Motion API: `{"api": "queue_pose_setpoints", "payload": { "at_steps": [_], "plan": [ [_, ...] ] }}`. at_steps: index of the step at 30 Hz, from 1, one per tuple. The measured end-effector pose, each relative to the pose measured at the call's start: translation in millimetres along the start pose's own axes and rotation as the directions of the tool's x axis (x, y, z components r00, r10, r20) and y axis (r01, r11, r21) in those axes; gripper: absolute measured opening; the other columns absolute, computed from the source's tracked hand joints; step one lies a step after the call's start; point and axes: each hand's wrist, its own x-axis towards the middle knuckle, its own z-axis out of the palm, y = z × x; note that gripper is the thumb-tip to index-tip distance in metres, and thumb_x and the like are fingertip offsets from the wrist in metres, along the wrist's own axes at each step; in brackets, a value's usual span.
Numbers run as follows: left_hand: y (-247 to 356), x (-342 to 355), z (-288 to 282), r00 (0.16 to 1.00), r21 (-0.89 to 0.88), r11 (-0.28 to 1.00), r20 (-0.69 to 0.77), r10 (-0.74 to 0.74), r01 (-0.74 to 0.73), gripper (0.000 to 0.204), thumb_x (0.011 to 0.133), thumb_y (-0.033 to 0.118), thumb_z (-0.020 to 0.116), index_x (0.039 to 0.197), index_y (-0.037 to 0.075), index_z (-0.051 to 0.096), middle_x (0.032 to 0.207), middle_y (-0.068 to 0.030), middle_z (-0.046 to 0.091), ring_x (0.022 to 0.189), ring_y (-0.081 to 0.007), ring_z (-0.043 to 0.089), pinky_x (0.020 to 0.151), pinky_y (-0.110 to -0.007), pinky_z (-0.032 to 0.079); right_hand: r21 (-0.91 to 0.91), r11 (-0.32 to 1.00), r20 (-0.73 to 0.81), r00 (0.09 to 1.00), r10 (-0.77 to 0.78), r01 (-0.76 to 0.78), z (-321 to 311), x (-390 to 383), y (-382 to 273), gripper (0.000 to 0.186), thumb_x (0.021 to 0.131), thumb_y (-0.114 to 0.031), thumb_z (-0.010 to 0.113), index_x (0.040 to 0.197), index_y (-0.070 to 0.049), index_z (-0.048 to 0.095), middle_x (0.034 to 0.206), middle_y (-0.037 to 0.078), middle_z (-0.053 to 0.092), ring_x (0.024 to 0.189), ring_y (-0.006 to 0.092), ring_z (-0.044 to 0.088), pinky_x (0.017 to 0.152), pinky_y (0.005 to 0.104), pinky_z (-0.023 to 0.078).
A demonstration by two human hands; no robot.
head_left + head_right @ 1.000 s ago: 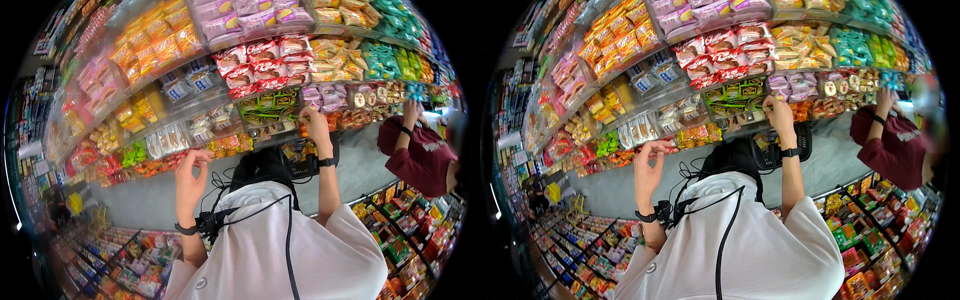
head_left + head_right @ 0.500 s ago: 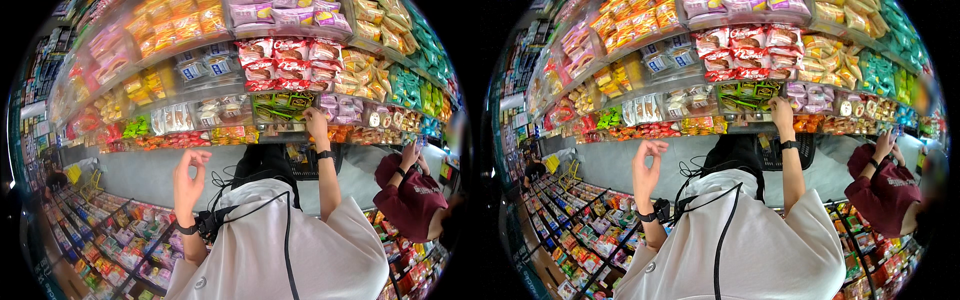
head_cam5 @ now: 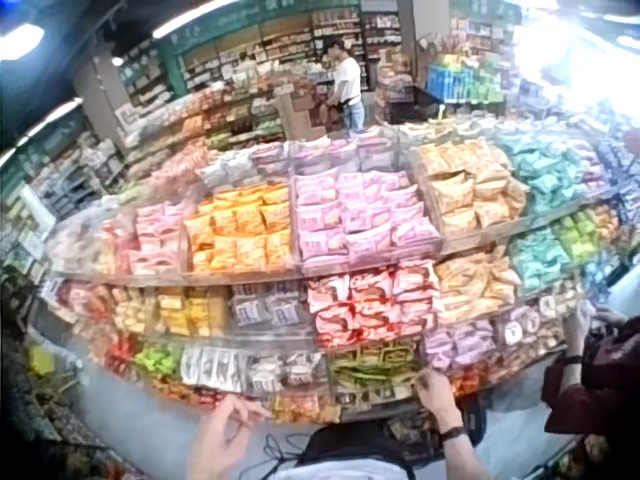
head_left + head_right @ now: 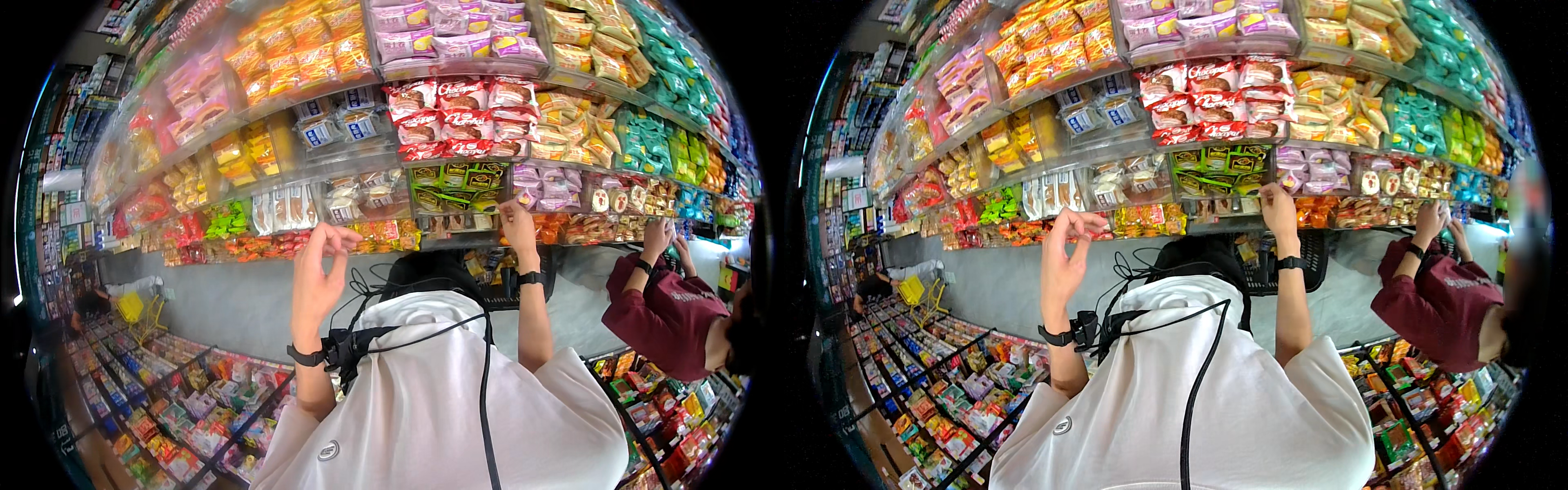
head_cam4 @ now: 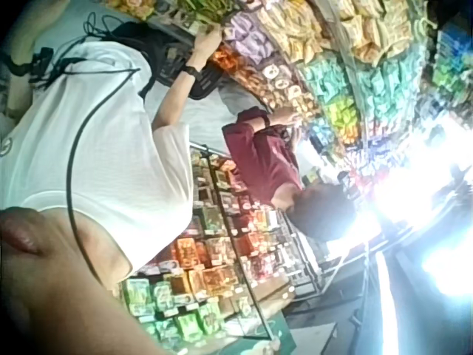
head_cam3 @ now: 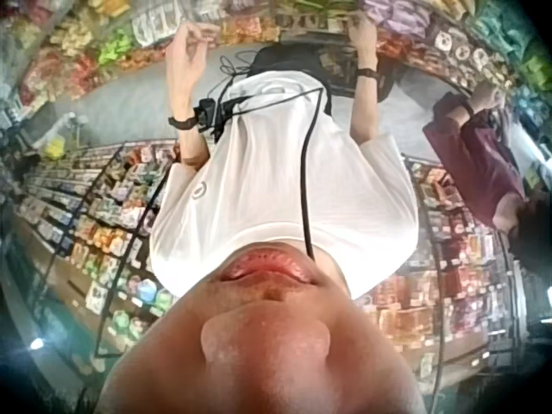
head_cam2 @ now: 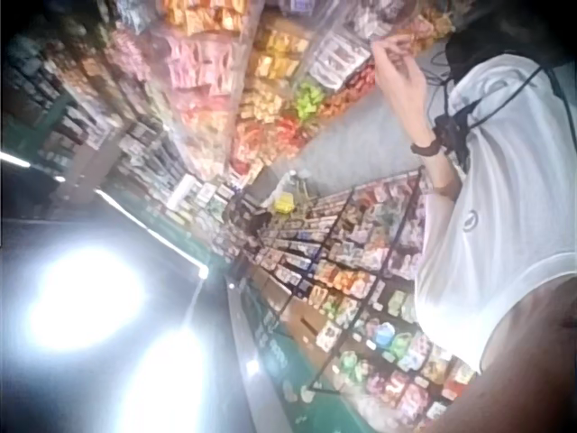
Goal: The person is browsing a snack aisle in a supermarket, picking up various packaged snacks, inspecting them, and placing them back on the shelves.
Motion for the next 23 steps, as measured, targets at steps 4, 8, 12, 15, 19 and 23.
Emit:
{"api": "queue_pose_setpoints", "payload": {
  "at_steps": [4,8,12,15,19,23],
  "plan": [
    [7.8,1.9,0.2,0.999,-0.008,1.0,0.029,0.024,-0.024,0.021,0.095,-0.014,0.055,0.099,0.005,0.046,0.114,-0.0127,0.081,0.104,-0.0249,0.078,0.091,-0.036,0.057,-0.021,0.998,-0.016,0.998,0.059,-0.059,-4.2,-22.7,19.4,0.019,0.098,-0.005,0.072,0.117,-0.002,0.073,0.106,0.021,0.08,0.101,0.0373,0.078,0.087,0.0452,0.061],
    [10.8,6.4,2.7,0.996,-0.016,0.998,0.067,0.066,-0.065,0.02,0.096,-0.014,0.054,0.099,0.005,0.046,0.115,-0.013,0.081,0.105,-0.0248,0.077,0.091,-0.037,0.057,-0.039,0.997,-0.073,0.995,0.062,-0.065,-12.5,-31.5,28.9,0.019,0.099,-0.006,0.074,0.118,-0.002,0.073,0.1,0.021,0.08,0.096,0.0363,0.079,0.084,0.0425,0.061],
    [14.5,8.0,3.0,0.991,-0.006,0.996,0.103,0.087,-0.087,0.019,0.098,-0.013,0.053,0.1,0.005,0.046,0.116,-0.0127,0.081,0.106,-0.0247,0.076,0.091,-0.038,0.058,0.02,0.991,-0.051,0.99,0.132,-0.131,-19.6,-40.8,24.6,0.021,0.1,-0.009,0.072,0.12,-0.004,0.074,0.108,0.021,0.08,0.103,0.0413,0.076,0.089,0.0487,0.061],
    [22.7,9.5,1.7,0.988,-0.012,0.998,0.136,0.066,-0.065,0.018,0.099,-0.012,0.052,0.1,0.005,0.046,0.117,-0.0115,0.08,0.107,-0.0241,0.076,0.091,-0.037,0.058,0.026,0.991,-0.06,0.989,0.136,-0.134,-23.5,-50.4,15.4,0.021,0.099,-0.009,0.072,0.119,-0.003,0.075,0.102,0.021,0.08,0.096,0.0363,0.079,0.086,0.0433,0.06],
    [25.1,12.1,1.6,0.985,0.002,0.998,0.158,0.068,-0.069,0.019,0.099,-0.012,0.052,0.101,0.005,0.046,0.118,-0.011,0.08,0.108,-0.0231,0.075,0.088,-0.036,0.059,0.006,0.988,-0.048,0.987,0.153,-0.152,-25.3,-63.8,21.5,0.021,0.1,-0.01,0.072,0.119,-0.003,0.075,0.104,0.021,0.081,0.098,0.0367,0.079,0.087,0.0439,0.06],
    [24.3,14.6,0.3,0.981,0.002,0.996,0.175,0.084,-0.086,0.017,0.103,-0.009,0.054,0.101,0.006,0.047,0.119,-0.0114,0.079,0.114,-0.025,0.075,0.093,-0.035,0.06,-0.037,0.968,0.02,0.969,0.248,-0.247,-29.3,-69.4,20.4,0.026,0.099,-0.017,0.076,0.121,-0.002,0.075,0.11,0.021,0.081,0.106,0.0392,0.078,0.093,0.0472,0.061]
  ]
}}
